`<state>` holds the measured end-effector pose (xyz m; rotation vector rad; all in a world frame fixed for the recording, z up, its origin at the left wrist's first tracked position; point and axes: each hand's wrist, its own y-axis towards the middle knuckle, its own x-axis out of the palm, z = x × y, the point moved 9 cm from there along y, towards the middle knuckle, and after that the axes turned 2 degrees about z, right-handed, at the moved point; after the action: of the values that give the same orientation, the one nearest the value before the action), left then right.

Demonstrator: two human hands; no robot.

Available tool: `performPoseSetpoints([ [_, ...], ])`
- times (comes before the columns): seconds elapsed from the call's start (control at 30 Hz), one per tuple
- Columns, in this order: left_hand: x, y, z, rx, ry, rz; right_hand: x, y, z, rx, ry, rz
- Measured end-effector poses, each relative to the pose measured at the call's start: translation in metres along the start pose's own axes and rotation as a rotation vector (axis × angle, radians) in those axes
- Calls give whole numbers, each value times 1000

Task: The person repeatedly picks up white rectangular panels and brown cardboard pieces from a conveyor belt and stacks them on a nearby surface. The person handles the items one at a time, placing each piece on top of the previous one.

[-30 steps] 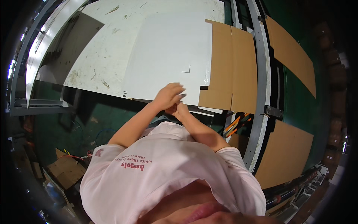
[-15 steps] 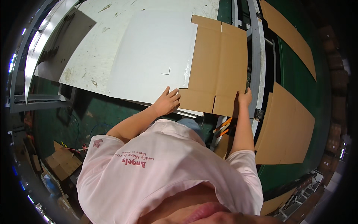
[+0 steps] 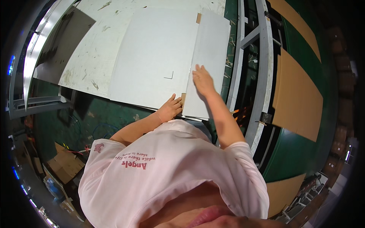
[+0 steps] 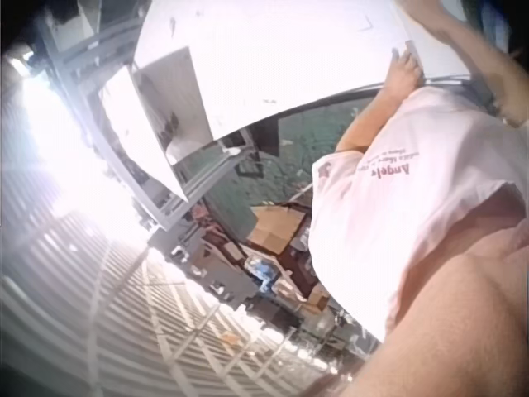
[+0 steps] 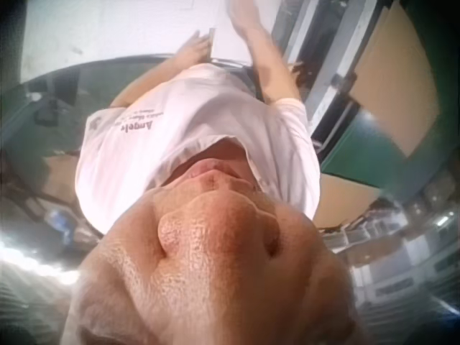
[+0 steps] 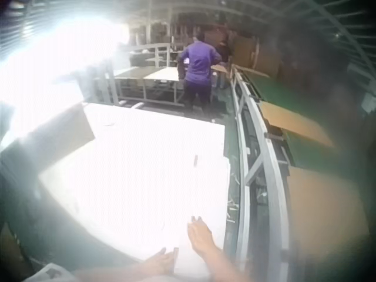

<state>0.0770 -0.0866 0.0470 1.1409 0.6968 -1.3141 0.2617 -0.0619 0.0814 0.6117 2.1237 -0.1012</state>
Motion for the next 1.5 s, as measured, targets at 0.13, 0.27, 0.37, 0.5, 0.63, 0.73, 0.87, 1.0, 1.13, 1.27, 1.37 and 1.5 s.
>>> performPoseSetpoints([
  [0.13,-6,-1,-6,6,-77,61,38,-5,10,30,-99,-80],
  [0.27,-17,-8,-41,-174,-405,122,34,-7,14,33,-109,-112],
  [0.37,-56,-26,-128,-495,-67,238,22,1,29,176,-223,30],
  [0.5,-111,-87,-327,-1292,433,285,-10,30,96,497,-242,242],
  [0.63,-135,-97,-449,-1312,234,244,-30,66,168,699,22,300],
  [0.73,-146,-105,-486,-1389,237,261,-59,77,182,812,41,301],
  [0.87,-114,-117,-511,-1493,-571,443,-32,82,192,891,889,-129],
  [1.0,-120,-103,-502,-1573,-300,473,-30,77,200,846,852,67],
  [1.13,-124,-113,-510,-1604,-52,353,-25,71,209,816,671,249],
  [1.27,-129,-100,-493,-1634,97,332,-32,70,200,879,535,299],
  [1.37,-130,-92,-489,-1647,158,284,-30,68,203,836,471,327],
  [1.5,-133,-87,-486,-1621,255,281,-27,72,208,766,513,333],
])
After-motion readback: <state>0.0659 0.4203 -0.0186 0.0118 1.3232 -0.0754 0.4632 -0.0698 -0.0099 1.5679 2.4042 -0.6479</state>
